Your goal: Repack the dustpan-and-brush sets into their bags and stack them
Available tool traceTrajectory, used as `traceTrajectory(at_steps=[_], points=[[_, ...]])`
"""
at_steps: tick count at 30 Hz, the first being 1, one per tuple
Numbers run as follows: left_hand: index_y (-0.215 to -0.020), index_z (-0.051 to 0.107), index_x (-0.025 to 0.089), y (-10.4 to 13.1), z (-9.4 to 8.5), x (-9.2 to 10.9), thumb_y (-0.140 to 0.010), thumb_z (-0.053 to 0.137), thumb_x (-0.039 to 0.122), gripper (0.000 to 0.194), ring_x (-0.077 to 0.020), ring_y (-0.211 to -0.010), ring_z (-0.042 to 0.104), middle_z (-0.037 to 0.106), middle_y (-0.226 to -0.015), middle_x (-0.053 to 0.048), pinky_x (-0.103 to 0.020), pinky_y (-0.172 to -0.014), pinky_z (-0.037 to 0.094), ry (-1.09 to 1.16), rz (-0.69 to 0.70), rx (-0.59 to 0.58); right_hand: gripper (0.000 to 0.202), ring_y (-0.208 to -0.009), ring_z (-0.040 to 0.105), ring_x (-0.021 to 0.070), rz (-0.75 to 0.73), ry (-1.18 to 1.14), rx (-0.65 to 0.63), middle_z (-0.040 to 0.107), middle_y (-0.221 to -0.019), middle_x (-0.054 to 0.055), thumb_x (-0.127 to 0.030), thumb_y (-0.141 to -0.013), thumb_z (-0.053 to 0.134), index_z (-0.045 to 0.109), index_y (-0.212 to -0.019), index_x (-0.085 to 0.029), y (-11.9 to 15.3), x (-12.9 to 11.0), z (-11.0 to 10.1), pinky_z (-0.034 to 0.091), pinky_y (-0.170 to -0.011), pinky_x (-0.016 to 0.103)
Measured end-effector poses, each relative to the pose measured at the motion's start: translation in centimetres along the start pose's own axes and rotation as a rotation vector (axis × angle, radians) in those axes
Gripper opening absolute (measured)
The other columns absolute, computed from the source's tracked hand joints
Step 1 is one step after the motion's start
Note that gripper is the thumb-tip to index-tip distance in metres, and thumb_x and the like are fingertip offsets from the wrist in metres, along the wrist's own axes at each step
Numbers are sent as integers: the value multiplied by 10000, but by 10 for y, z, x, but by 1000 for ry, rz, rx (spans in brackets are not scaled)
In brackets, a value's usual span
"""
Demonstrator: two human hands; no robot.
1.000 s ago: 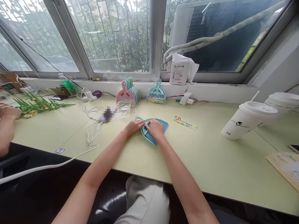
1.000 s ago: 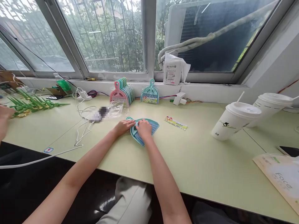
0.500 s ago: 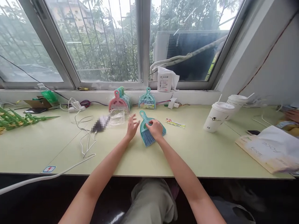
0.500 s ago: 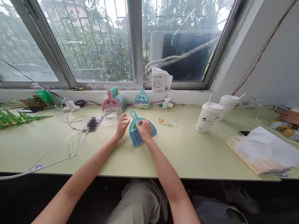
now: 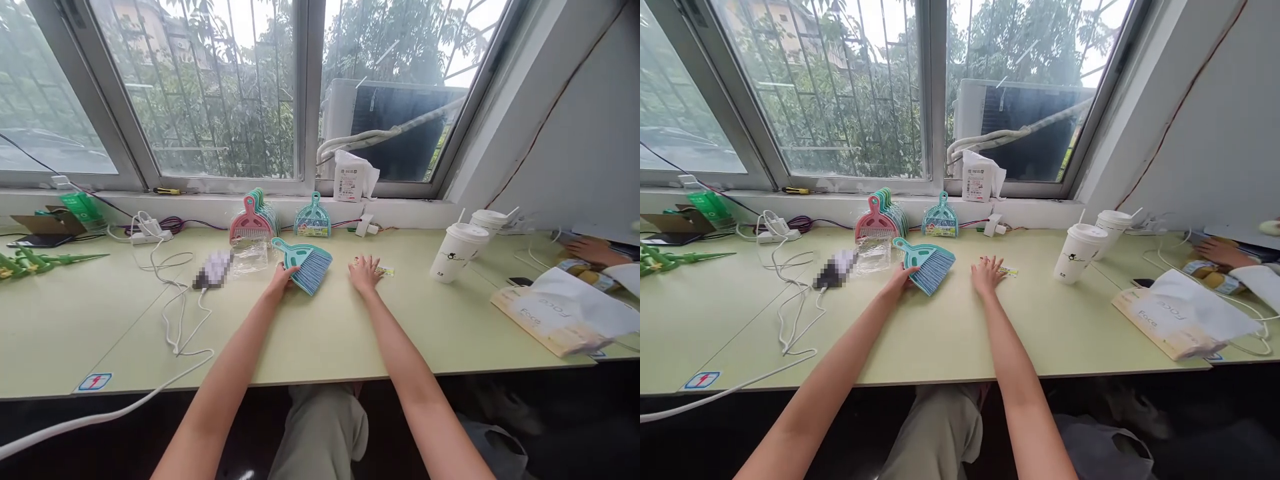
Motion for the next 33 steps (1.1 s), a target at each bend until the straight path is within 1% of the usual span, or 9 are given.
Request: traceTrajectory(at_steps=[6, 11, 14, 17, 20, 23, 25, 30, 33], points=[[-1138, 440, 254, 0, -13, 3, -743, 633, 273, 440, -154, -830, 648, 614, -1092, -58, -267, -650, 551, -9, -4, 66, 321, -1222, 455, 234, -187, -38, -236, 577, -1275, 77, -394, -917, 396, 639, -1068, -250, 5, -18, 28, 89, -1073, 620], [-1126, 445, 247, 0, -25, 6, -734, 620, 279, 430, -137, -805, 634, 612, -1066, -57, -246, -648, 522, 31, 14, 135, 460, -1392, 240, 256, -222, 76, -215, 371, -1476, 131, -408, -918, 413, 463, -1335, -219, 15, -23, 26, 48, -1084, 615], [-1086, 454, 247, 0, -26, 4, -718, 629, 276, 408, -133, -726, 614, 610, -1001, -49, -259, -615, 507, 34, -13, 144, 427, -1389, 262, 256, -209, 86, -275, 380, -1478, 128, -382, -940, 373, 501, -1309, -211, 15, -16, 29, 39, -1085, 617], [-1081, 447, 256, 0, -24, 4, -712, 638, 271, 416, -131, -700, 603, 599, -997, -42, -262, -599, 504, 37, -12, 134, 341, -1274, 435, 233, -214, 23, -243, 529, -1364, 100, -318, -923, 424, 599, -1199, -222, 13, -17, 24, 100, -1109, 537], [-1071, 462, 255, 2, -19, 5, -692, 674, 273, 435, -137, -717, 609, 597, -1001, -42, -262, -607, 511, 40, 7, 101, 339, -1110, 564, 229, -114, -128, -172, 662, -1165, 89, -356, -910, 446, 635, -1153, -216, 12, -19, 11, 300, -1038, 409], [-1054, 481, 232, 6, -7, 2, -675, 722, 295, 453, -140, -718, 617, 606, -960, -40, -269, -632, 527, 79, -16, 20, 477, -1029, 605, 243, 58, -314, 8, 683, -1106, 106, -448, -952, 290, 594, -1214, -191, 18, -22, -10, 406, -920, 363], [-1034, 496, 209, 10, 8, 0, -677, 743, 317, 448, -140, -721, 621, 612, -928, -41, -277, -650, 539, 137, -32, -87, 567, -1019, 613, 234, 31, -389, 101, 678, -1119, 113, -463, -970, 160, 553, -1261, -177, 28, -37, -19, 389, -959, 387], [-1006, 525, 198, 20, 34, 4, -682, 756, 405, 449, -131, -727, 623, 629, -918, -43, -270, -646, 545, 234, 0, -237, 519, -1374, 327, 244, -491, -243, -40, 409, -1469, 69, -491, -970, 218, 398, -1407, -276, 70, -107, 1, 30, -1121, 585], [-1006, 517, 205, 20, 31, 5, -645, 781, 353, 471, -125, -721, 624, 634, -933, -38, -261, -635, 541, 211, 26, -180, 563, -1451, 119, 254, -549, -129, -236, 157, -1567, 48, -511, -964, 217, 210, -1482, -292, 82, -115, 29, -37, -1072, 676]])
Point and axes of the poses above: each hand's wrist, its own y-axis away from the middle knuckle, its own z-axis out of the palm, x = y × z, the point moved 8 cm from there along -y, towards the middle knuckle
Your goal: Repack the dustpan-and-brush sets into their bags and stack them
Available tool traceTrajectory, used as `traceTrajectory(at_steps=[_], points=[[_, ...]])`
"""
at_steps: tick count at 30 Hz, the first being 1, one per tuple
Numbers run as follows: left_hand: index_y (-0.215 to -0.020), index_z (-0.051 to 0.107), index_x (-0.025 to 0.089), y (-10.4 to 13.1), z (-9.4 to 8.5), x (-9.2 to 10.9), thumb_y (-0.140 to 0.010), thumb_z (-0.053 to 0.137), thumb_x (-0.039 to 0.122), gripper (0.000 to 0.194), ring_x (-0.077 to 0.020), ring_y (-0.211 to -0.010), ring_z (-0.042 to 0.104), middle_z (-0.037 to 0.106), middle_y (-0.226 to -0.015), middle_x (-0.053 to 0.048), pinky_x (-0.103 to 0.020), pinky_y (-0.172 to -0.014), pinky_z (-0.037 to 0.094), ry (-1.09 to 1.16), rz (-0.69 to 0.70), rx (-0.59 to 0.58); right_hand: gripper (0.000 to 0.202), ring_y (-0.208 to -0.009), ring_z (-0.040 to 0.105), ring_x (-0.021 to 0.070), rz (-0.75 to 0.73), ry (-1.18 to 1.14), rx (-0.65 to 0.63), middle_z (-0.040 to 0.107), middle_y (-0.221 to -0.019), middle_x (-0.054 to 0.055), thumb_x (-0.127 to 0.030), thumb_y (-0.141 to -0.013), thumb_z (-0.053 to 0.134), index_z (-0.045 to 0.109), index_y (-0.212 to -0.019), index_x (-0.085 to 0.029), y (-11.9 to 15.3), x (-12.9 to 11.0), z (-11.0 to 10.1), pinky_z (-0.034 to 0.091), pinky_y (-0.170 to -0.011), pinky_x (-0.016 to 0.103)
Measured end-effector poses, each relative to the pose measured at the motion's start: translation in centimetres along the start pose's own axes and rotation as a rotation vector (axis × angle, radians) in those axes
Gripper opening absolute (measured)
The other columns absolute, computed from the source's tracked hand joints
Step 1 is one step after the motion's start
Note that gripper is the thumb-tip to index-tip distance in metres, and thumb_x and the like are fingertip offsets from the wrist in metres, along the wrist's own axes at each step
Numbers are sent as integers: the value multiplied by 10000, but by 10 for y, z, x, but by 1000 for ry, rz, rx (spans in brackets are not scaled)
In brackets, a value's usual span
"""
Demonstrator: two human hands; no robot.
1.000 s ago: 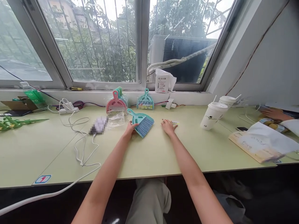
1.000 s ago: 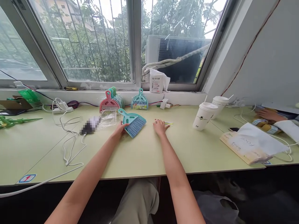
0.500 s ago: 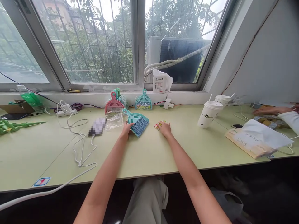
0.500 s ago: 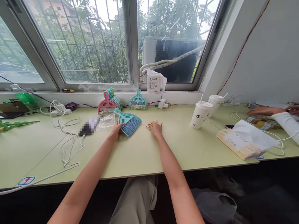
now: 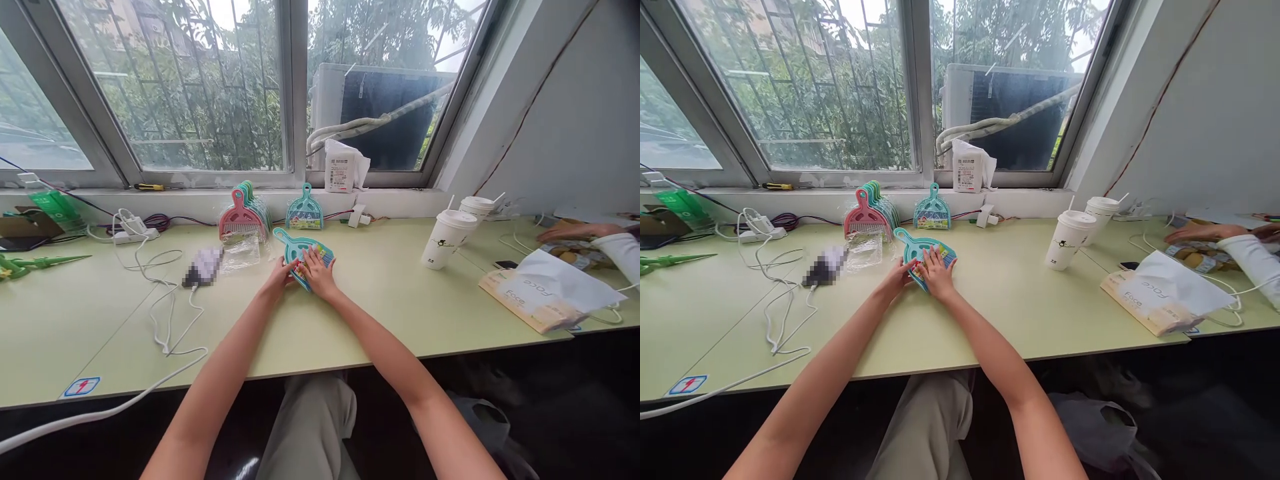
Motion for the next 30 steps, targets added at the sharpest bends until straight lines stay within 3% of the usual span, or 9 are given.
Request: traceTrajectory(at_steps=[7, 10, 13, 18, 22, 24, 26, 28, 30], points=[[-1074, 499, 209, -1, -10, 8, -547, 774, 177, 595, -164, -795, 648, 640, -955, -38, -275, -666, 540, -33, 88, 67, 581, -1463, 49, 223, 6, -89, -28, 66, -1576, 12, -521, -958, 222, 111, -1492, -323, -1, 3, 2, -110, -1040, 697], [-1085, 507, 204, -2, -9, 10, -519, 781, 152, 631, -195, -864, 657, 646, -1007, -53, -317, -731, 550, -11, 100, 63, 608, -1461, 74, 227, 87, -254, 175, 94, -1578, 29, -491, -944, 322, 121, -1492, -319, -1, 12, -15, -81, -1057, 687], [-1090, 513, 196, -3, -6, 13, -520, 789, 157, 635, -220, -938, 652, 646, -1055, -69, -349, -795, 548, 15, 122, 32, 697, -1440, 186, 239, 322, -583, 375, 208, -1556, 102, -441, -885, 500, 186, -1478, -250, 3, 44, -26, 125, -1130, 595], [-1115, 502, 199, 0, -2, 13, -545, 807, 196, 647, -226, -959, 643, 640, -1078, -80, -368, -821, 542, -39, 131, -20, 336, -1018, 658, 238, 427, -1295, -43, 685, -1086, 103, -251, -758, 710, 570, -1055, -179, -7, 58, 9, 537, -909, 425], [-1156, 510, 208, 0, 0, 16, -687, 743, 363, 546, -233, -953, 640, 639, -1084, -93, -383, -802, 546, -240, 92, -142, 241, -795, 697, 179, 442, -1429, 4, 711, -926, 54, -117, -707, 728, 581, -890, -170, -9, 67, 7, 587, -812, 376], [-1097, 571, 182, -1, -16, 26, -829, 553, 484, 404, -244, -932, 638, 648, -1026, -109, -406, -802, 538, -446, 137, -13, 233, -778, 698, 174, 444, -1441, 36, 713, -902, 43, -97, -713, 714, 585, -891, -172, -9, 69, 3, 595, -794, 374], [-1073, 606, 172, 5, -43, 50, -912, 379, 458, 399, -268, -1002, 606, 637, -1040, -131, -440, -871, 499, -729, 286, 301, 226, -776, 701, 178, 455, -1436, 51, 715, -890, 40, -82, -721, 700, 585, -893, -173, -8, 71, 1, 598, -789, 382], [-1145, 590, 184, 19, -62, 72, -914, 372, 341, 354, -298, -1168, 507, 577, -1195, -151, -463, -966, 428, -1020, 443, 632, 221, -778, 703, 181, 477, -1416, 57, 718, -895, 43, -70, -722, 693, 584, -885, -171, -7, 73, -1, 599, -792, 390], [-1176, 585, 195, 25, -72, 77, -859, 448, 234, 347, -320, -1300, 371, 466, -1359, -149, -480, -1023, 365, -1247, 461, 776, 221, -779, 705, 183, 499, -1389, 45, 720, -900, 47, -64, -720, 693, 585, -883, -168, -5, 74, 0, 597, -798, 393]])
Point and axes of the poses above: each hand's wrist, its own y-axis away from the middle knuckle, its own z-axis out of the palm, x = y × z, the point moved 8 cm from there along -y, towards the middle knuckle
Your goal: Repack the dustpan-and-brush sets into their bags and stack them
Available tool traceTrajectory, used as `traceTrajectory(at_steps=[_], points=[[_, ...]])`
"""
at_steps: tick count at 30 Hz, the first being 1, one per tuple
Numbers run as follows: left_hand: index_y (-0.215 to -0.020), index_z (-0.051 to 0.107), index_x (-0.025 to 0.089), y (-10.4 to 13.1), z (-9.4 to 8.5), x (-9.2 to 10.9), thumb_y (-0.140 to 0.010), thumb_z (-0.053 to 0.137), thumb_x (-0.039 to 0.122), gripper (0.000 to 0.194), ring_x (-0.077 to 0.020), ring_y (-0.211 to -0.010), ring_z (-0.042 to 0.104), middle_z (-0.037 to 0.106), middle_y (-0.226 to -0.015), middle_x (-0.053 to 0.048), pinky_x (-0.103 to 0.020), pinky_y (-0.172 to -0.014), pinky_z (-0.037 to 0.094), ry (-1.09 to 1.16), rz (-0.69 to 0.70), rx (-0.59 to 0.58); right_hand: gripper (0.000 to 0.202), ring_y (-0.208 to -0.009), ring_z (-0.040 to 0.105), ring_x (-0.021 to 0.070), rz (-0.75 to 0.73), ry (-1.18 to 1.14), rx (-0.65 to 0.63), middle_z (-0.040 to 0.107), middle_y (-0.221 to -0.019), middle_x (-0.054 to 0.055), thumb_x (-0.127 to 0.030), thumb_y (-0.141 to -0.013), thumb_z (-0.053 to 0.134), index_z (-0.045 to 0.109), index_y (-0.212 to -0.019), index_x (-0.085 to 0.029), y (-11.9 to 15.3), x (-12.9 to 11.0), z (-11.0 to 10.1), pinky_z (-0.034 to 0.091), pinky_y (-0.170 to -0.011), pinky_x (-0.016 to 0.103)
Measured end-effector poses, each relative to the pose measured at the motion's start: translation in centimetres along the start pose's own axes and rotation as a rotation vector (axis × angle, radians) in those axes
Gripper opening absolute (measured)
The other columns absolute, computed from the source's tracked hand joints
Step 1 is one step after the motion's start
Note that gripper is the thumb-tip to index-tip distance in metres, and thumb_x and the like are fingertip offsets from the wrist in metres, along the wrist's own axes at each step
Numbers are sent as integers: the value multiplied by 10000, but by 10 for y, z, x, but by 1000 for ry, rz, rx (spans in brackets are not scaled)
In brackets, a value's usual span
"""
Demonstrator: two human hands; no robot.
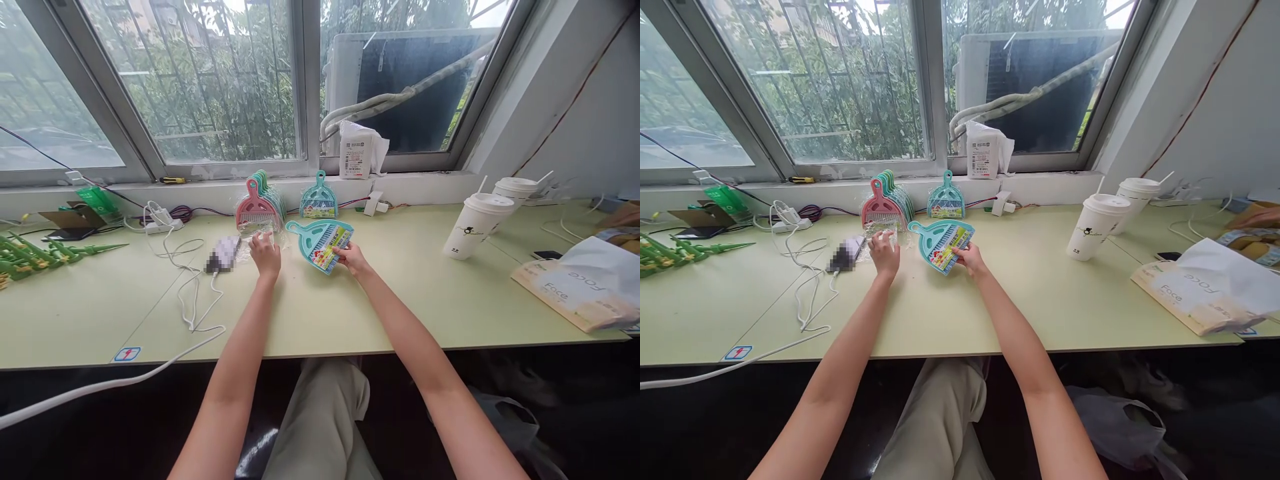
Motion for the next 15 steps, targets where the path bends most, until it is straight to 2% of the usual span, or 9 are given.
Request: traceTrajectory(at_steps=[2, 5, 7, 9, 12, 15], points=[[-1087, 635, 193, 1, 13, -7, -803, 494, 171, 317, -331, -1301, 367, 474, -1360, -148, -488, -1030, 346, -107, 16, -122, 220, -768, 706, 183, 21, 25, 0, 722, -893, 50, -60, -722, 690, 588, -887, -163, 1, 2, 1, 597, -798, 395], [-888, 685, 183, 5, 37, -8, -774, 490, 121, 235, -314, -1132, 526, 643, -1070, -157, -487, -1039, 326, -80, 54, -324, 204, -747, 706, 185, 42, 53, -1, 723, -877, 58, -49, -727, 678, 596, -882, -154, 2, 5, 3, 596, -792, 406], [-784, 686, 177, 6, 40, -3, -765, 492, 116, 204, -301, -1035, 576, 664, -871, -150, -487, -1081, 266, -28, 96, -317, 208, -749, 708, 195, 51, 69, -5, 726, -869, 65, -43, -719, 683, 607, -881, -149, 2, 6, 4, 596, -790, 417], [-729, 676, 181, 6, 36, 3, -756, 511, 135, 173, -303, -1021, 577, 649, -781, -137, -493, -1128, 166, 26, 136, -246, 231, -766, 711, 206, 64, 79, 1, 729, -855, 68, -32, -696, 697, 615, -880, -145, 2, 7, 4, 597, -789, 421], [-786, 670, 189, 6, 30, 5, -737, 537, 146, 148, -317, -1090, 538, 649, -820, -130, -521, -1141, 71, 50, 153, -195, 236, -796, 711, 217, 84, 74, 40, 730, -822, 66, -10, -677, 697, 618, -858, -137, 3, 8, 0, 600, -785, 413], [-929, 661, 181, 7, 31, 0, -711, 531, 75, 275, -328, -1111, 525, 646, -915, -144, -543, -1117, 135, -22, 121, -241, 210, -802, 711, 218, 96, 65, 93, 728, -813, 70, 0, -692, 673, 614, -847, -128, 3, 6, -5, 601, -782, 404]])
Point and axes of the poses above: each hand's wrist, its own y-axis away from the middle knuckle, its own z-axis out of the palm, x = y × z, the point moved 8 cm from there along -y, towards the middle knuckle
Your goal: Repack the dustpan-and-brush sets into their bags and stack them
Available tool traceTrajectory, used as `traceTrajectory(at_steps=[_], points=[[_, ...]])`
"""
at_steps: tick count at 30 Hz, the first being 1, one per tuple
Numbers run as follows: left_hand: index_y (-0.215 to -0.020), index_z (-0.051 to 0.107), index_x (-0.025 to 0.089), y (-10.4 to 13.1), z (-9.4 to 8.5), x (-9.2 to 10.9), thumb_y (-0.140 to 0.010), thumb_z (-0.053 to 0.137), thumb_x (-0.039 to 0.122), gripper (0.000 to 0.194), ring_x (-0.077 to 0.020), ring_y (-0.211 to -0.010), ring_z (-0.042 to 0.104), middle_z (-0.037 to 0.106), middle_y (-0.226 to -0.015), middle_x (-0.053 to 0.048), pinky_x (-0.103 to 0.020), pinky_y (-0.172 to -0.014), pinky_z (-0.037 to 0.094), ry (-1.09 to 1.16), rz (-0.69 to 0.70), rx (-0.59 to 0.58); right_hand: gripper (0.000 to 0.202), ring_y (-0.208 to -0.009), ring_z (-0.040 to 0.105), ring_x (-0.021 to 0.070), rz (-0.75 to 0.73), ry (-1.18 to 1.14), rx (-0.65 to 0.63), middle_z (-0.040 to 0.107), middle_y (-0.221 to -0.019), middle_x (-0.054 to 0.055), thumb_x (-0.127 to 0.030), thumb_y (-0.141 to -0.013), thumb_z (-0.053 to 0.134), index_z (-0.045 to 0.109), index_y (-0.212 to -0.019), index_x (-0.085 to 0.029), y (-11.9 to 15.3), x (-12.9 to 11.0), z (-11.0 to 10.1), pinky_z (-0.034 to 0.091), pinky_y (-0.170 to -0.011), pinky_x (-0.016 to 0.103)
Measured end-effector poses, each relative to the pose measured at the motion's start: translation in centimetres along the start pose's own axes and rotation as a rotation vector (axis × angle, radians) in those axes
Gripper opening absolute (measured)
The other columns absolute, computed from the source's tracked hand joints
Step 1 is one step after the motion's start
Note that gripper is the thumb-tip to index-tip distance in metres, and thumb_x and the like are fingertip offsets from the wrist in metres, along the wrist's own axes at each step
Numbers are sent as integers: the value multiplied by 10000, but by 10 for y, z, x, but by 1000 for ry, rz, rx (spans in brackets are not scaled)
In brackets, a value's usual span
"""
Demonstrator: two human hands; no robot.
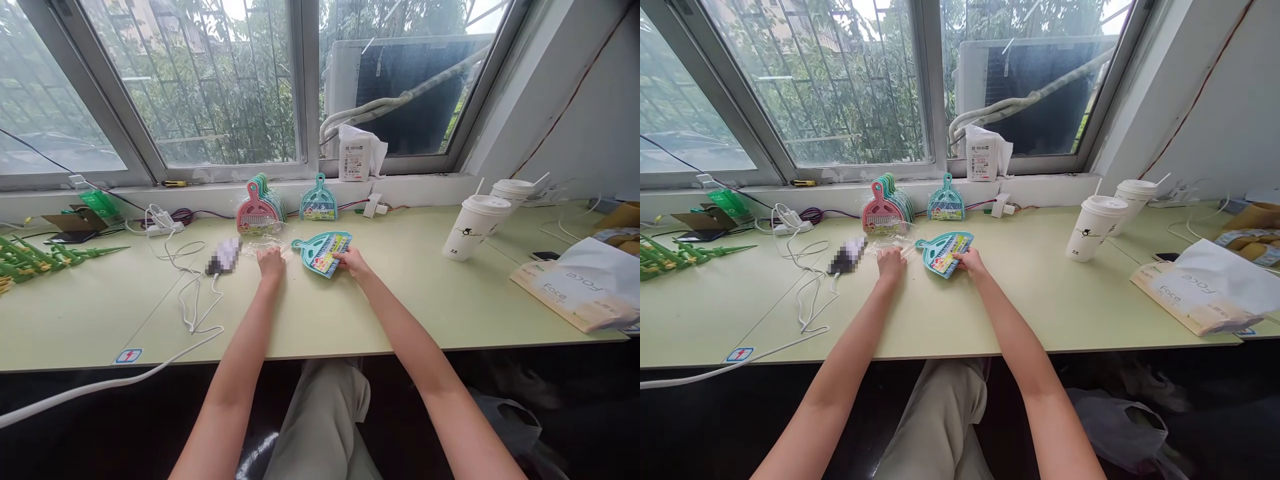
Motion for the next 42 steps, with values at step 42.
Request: traceTrajectory(at_steps=[42], points=[[-1293, 461, 267, 25, -56, 54, -743, 698, 325, 602, -275, -1420, 196, 353, -1460, -97, -447, -1127, 257, 669, 42, 402, 191, -905, 681, 204, -169, -197, -39, 715, -958, 58, -150, -701, 748, 614, -838, -162, 14, -7, 25, 580, -860, 381]])
Point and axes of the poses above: each hand's wrist, its own y-axis away from the middle knuckle, its own z-axis out of the palm, x = y × z, the point moved 8 cm from there along -y, towards the middle knuckle
